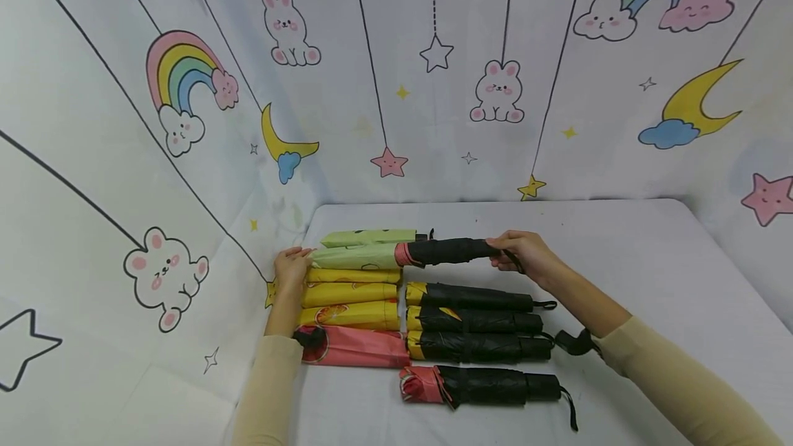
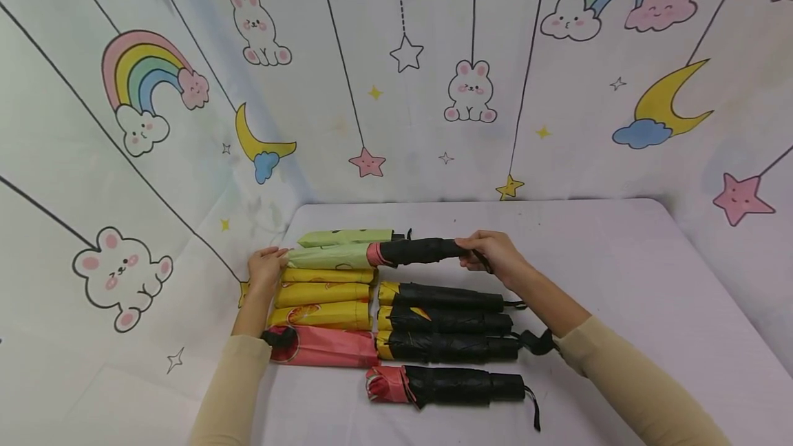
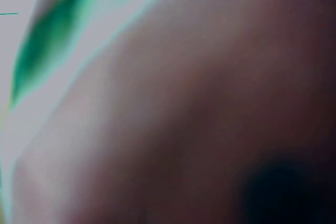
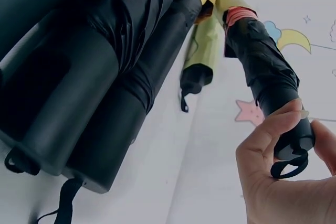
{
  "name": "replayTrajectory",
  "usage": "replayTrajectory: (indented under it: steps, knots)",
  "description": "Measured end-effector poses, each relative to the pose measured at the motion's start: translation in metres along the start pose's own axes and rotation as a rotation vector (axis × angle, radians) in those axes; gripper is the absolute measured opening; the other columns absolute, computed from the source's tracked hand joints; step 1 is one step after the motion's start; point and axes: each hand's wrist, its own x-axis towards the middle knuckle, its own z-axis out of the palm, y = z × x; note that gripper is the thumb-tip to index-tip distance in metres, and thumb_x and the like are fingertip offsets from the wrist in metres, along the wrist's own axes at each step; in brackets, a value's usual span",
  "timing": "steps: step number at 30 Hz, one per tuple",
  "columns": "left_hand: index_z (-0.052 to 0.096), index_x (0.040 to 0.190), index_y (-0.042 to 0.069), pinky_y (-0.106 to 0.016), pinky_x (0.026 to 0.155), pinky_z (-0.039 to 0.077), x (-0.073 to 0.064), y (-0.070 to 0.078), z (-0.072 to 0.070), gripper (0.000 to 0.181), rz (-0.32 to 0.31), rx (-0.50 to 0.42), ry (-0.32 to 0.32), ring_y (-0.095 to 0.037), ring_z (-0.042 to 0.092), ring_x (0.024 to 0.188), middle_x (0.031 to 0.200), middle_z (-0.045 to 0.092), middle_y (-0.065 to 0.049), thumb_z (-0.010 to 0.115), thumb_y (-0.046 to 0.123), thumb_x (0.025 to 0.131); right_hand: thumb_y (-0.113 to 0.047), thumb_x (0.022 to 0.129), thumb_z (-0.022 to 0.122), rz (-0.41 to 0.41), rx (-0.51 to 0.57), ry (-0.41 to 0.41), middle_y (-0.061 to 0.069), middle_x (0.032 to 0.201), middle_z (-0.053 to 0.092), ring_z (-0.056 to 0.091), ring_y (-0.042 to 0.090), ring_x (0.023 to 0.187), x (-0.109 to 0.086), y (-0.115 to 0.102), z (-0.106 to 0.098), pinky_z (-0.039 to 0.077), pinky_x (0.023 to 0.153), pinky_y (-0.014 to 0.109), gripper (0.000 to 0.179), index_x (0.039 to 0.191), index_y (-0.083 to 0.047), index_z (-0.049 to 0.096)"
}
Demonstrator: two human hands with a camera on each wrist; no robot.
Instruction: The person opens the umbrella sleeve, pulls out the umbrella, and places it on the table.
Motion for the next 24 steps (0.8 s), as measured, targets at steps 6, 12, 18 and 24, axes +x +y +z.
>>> replayTrajectory:
  steps: [6, 12, 18, 24]
  knots:
    - [0.038, 0.153, -0.005, -0.036, 0.113, 0.046, 0.000, 0.001, -0.001, 0.054, -0.004, 0.004, -0.007, -0.032, 0.058, 0.133, 0.145, 0.056, -0.024, 0.056, -0.007, 0.102, -0.031, 0.097, 0.076, 0.007, 0.025, -0.002, 0.006, 0.091, 0.071, 0.074, 0.016, 0.079, -0.003, 0.000, -0.005, 0.063, 0.079, 0.031, 0.031, 0.104, -0.003, 0.065]
    - [0.039, 0.152, -0.005, -0.036, 0.113, 0.046, 0.001, 0.000, -0.002, 0.053, -0.002, 0.007, -0.002, -0.033, 0.058, 0.132, 0.144, 0.057, -0.024, 0.056, -0.007, 0.102, -0.032, 0.097, 0.076, 0.005, 0.044, -0.009, 0.008, 0.094, 0.071, 0.074, 0.016, 0.080, -0.007, 0.001, -0.011, 0.063, 0.080, 0.031, 0.030, 0.102, -0.004, 0.066]
    - [0.038, 0.153, -0.005, -0.035, 0.112, 0.047, 0.000, -0.001, -0.002, 0.054, -0.004, 0.024, 0.001, -0.033, 0.056, 0.133, 0.145, 0.057, -0.024, 0.057, -0.006, 0.102, -0.030, 0.098, 0.075, -0.013, 0.058, -0.015, 0.007, 0.092, 0.071, 0.073, 0.015, 0.079, -0.010, 0.006, -0.020, 0.062, 0.077, 0.029, 0.027, 0.100, -0.004, 0.066]
    - [0.039, 0.152, -0.004, -0.027, 0.102, 0.050, -0.001, 0.000, -0.003, 0.053, -0.004, 0.025, 0.004, -0.032, 0.056, 0.132, 0.144, 0.058, -0.022, 0.057, -0.005, 0.101, -0.026, 0.101, 0.072, -0.028, 0.082, -0.020, 0.007, 0.089, 0.072, 0.073, 0.016, 0.077, -0.015, 0.010, -0.028, 0.062, 0.075, 0.027, 0.022, 0.098, -0.004, 0.067]
